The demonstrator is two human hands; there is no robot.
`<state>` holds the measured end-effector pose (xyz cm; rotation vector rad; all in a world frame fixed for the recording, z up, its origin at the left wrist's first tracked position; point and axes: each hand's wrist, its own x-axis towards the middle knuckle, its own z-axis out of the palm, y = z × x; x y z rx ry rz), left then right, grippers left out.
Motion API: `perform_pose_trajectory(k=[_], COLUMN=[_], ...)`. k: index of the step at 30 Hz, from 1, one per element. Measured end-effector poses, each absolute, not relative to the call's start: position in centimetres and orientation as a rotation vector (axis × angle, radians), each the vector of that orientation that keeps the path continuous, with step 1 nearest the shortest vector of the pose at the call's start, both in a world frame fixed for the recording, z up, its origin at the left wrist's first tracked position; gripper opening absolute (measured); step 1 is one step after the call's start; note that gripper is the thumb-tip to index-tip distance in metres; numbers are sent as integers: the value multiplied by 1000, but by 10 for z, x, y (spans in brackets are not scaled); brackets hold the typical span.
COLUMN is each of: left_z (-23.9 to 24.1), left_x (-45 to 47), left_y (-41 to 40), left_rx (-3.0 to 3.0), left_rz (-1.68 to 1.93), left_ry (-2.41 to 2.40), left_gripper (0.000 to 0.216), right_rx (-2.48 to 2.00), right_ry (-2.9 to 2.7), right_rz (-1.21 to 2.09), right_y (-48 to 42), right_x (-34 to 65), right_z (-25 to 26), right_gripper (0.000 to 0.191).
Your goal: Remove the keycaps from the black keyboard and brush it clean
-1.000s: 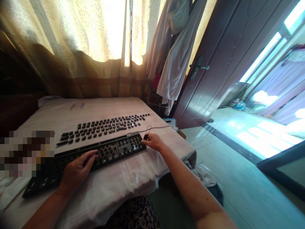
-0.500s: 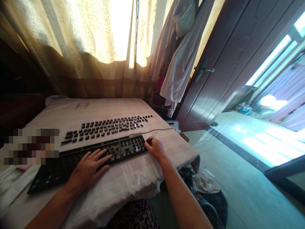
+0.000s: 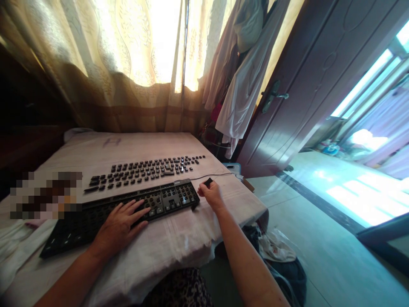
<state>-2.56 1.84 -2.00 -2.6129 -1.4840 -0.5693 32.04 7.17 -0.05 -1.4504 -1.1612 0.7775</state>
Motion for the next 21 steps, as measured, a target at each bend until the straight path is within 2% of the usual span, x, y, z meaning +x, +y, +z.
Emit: perform_pose_trajectory(k=[8, 12, 17, 21], left_z=[-20, -21, -21, -22], left_x=[-26, -27, -27, -28], left_y=[18, 18, 18, 18], left_rx=[-2607, -2612, -2618, -2625], left_rz=[-538, -571, -584, -632], left_ry=[-1499, -1487, -1481, -1480], left_gripper=[37, 38, 38, 38], right_rx=[-1746, -1946, -2139, -2094], right_ry=[-1167, -1294, -1415, -1579], right_rz=[669, 612, 432, 297], right_y=[82, 82, 69, 45], right_x=[333, 349, 367, 362], right_z=[-16, -17, -5, 8], right_gripper=[29, 33, 11, 11])
